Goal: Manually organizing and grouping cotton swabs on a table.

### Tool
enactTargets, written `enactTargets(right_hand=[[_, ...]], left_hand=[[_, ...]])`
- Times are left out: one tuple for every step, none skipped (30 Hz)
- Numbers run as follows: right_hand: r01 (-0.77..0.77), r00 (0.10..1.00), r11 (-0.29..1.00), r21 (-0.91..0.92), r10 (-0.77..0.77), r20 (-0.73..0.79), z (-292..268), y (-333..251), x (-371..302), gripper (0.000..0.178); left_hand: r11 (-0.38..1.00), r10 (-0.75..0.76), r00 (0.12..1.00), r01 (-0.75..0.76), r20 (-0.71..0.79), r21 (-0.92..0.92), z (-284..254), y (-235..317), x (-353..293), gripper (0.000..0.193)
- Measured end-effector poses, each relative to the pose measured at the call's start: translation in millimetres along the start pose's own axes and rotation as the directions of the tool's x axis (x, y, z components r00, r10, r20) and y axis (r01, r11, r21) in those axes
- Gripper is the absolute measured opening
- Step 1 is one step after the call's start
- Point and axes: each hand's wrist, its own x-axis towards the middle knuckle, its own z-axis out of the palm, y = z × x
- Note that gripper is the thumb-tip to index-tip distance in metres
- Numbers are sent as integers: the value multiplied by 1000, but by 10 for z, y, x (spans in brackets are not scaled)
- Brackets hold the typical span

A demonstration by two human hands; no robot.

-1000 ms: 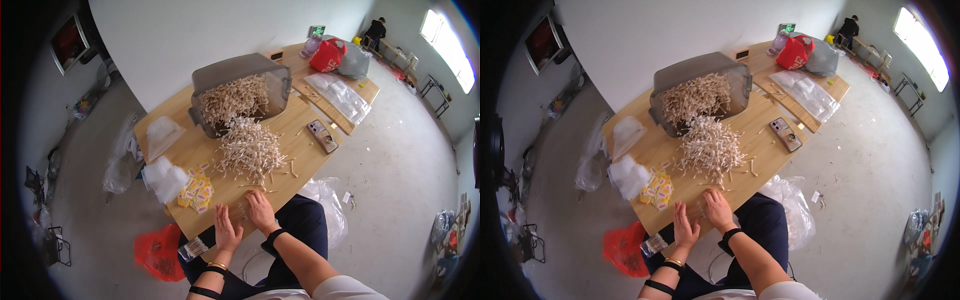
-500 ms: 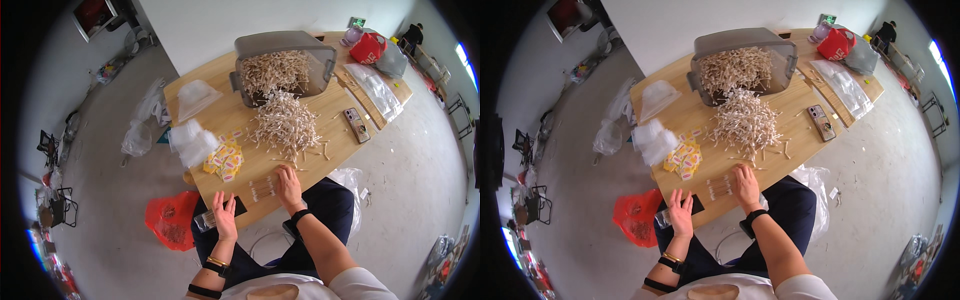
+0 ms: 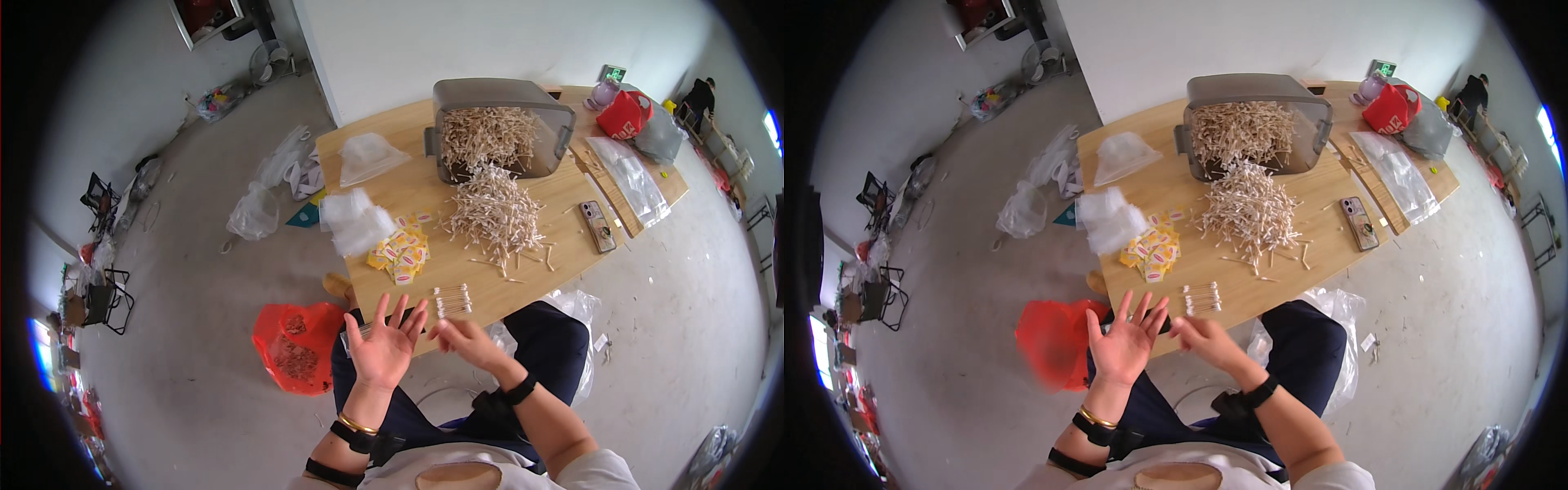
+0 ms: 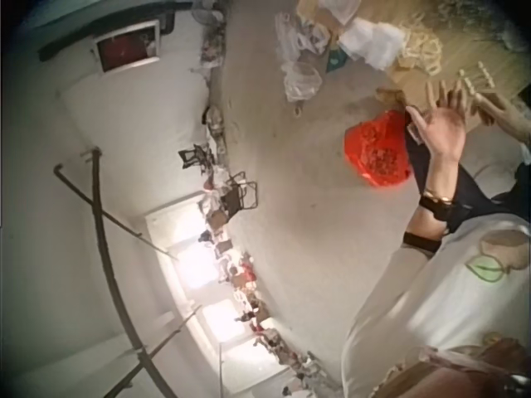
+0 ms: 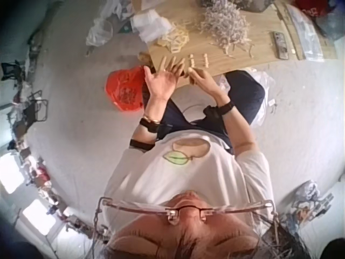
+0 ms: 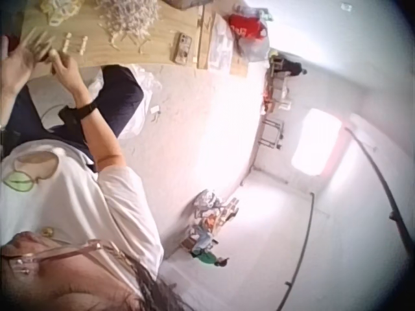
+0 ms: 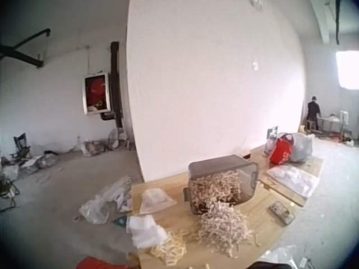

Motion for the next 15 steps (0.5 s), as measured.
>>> enactTargets(right_hand=[[5, 1000, 1000, -2, -5, -3, 100, -17, -8, 39], [-23, 999, 992, -126, 26, 24, 193, -41, -21, 38], [-49, 997, 967, -249, 63, 46, 255, -47, -46, 38], [-50, 998, 967, -249, 60, 35, 281, 31, -72, 38], [27, 999, 987, -161, -19, 50, 287, 185, -74, 36], [104, 993, 992, -73, -100, 60, 274, 320, -91, 34], [105, 993, 992, -76, -102, 52, 249, 395, -138, 34], [185, 975, 961, -206, -153, 158, 220, 472, -194, 30], [273, 943, 907, -321, -188, 274, 224, 568, -241, 27], [318, 942, 850, -419, -234, 239, 273, 666, -297, 26], [317, 943, 850, -421, -236, 234, 227, 748, -308, 26], [212, 967, 805, -554, -91, 238, 179, 740, -342, 27], [111, 974, 729, -675, 57, 220, 119, 729, -369, 29], [64, 973, 714, -697, 110, 203, -10, 801, -343, 31], [53, 975, 716, -696, 115, 192, -168, 904, -354, 31]], left_hand=[[1000, -3, 1000, 3, 6, 1, 46, -80, -18, 89], [994, -40, 999, 36, 37, 103, 85, -175, -32, 90], [977, -81, 995, 66, 65, 203, 106, -238, -40, 90], [965, -65, 993, 39, 94, 261, 92, -280, -45, 88], [964, -76, 992, 49, 96, 262, 66, -309, -64, 88], [837, -103, 994, 66, 39, 544, 21, -322, -93, 85], [628, -111, 994, 86, -21, 773, -40, -320, -118, 82], [528, -201, 978, 153, -52, 835, -167, -280, -135, 67], [526, -205, 977, 154, -51, 836, -243, -275, -146, 67], [347, -204, 976, 151, -83, 926, -305, -280, -140, 58], [154, -194, 974, 145, -114, 977, -371, -295, -129, 49], [-119, -47, 998, 31, -37, 992, -414, -334, -122, 34], [-119, -51, 998, 33, -39, 992, -448, -321, -108, 34], [-446, -23, 993, -114, 116, 888, -474, -272, -90, 31], [-718, -57, 962, -226, 269, 658, -482, -254, -64, 29]])
